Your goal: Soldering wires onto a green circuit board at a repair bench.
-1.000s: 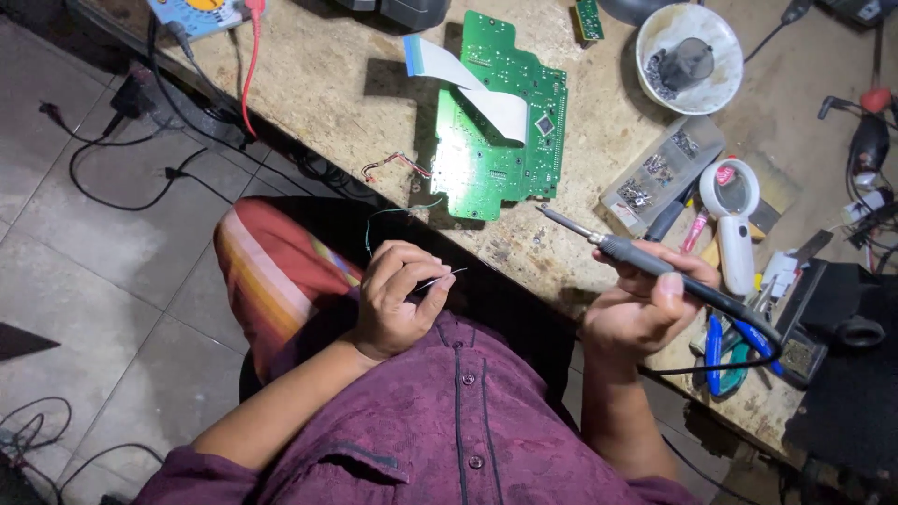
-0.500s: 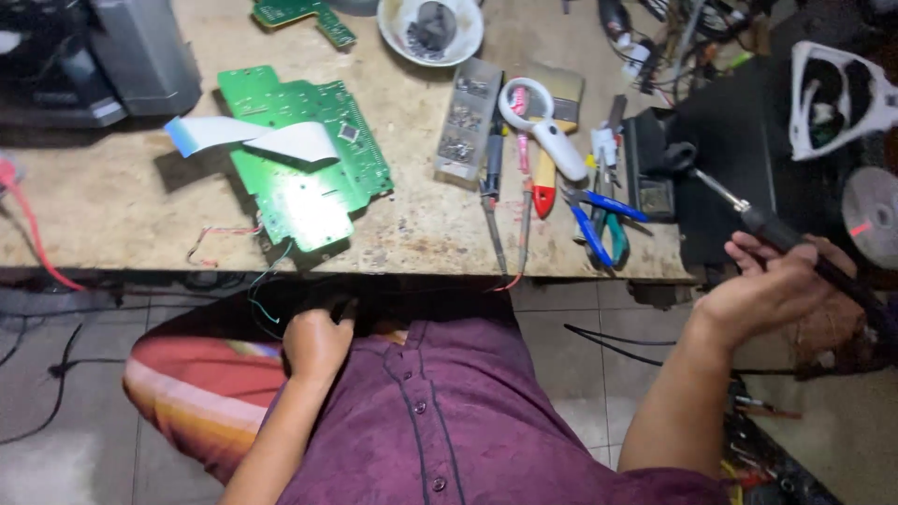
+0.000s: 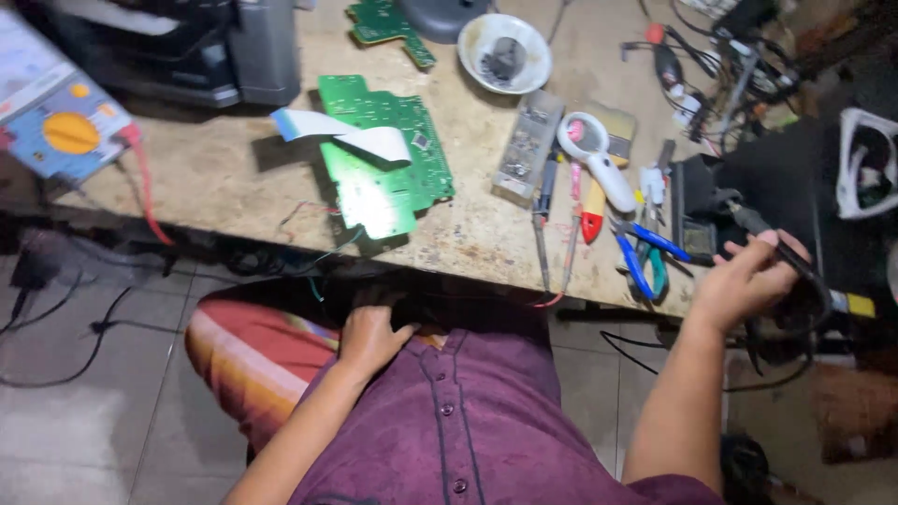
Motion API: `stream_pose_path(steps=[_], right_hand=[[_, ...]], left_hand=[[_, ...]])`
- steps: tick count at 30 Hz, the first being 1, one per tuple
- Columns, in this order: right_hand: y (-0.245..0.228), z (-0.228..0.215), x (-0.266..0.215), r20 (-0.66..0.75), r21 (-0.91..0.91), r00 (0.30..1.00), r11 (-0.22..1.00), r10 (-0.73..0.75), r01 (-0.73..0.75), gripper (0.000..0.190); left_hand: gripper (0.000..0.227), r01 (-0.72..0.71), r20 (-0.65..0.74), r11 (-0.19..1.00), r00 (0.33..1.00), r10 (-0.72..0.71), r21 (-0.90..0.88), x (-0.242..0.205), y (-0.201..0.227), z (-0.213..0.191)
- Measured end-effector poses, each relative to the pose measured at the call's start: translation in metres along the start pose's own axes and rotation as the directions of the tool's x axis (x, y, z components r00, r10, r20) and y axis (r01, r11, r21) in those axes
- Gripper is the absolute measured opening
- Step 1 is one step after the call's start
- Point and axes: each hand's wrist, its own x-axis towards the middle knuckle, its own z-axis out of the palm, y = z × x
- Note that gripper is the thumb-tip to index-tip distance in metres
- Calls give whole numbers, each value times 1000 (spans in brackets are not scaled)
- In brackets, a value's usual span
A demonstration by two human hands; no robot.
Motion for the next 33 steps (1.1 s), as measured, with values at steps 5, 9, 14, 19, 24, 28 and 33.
stream_pose_path(steps=[5,9,14,19,24,28,33], right_hand=[[43,26,12,109,90,982,982,154,-164,26],[30,26,4,226,221,815,787,533,-576,21],[59,-2,-11,288,403,929,851,231,-337,40],[77,-19,-24,259,427,966,898,-6,-108,51],[55,-13,-36,375,437,926,871,50,-224,48],[-25,-15,-58,422,-9,906,1000,27,-25,37],[-36,-14,-67,559,-278,752,776,-349,566,33]], left_hand=[[61,-44,-112,999,993,46,21,-15,-7,6],[28,-318,-413,928,884,218,-192,-23,27,-52],[10,-398,-601,889,775,194,-227,-30,45,-94],[10,-344,-673,913,731,113,-220,-27,55,-122],[4,-278,-709,939,703,53,-205,-18,69,-142],[6,-312,-681,934,724,113,-177,-14,65,-134],[7,-332,-721,930,682,121,-158,-10,57,-118]])
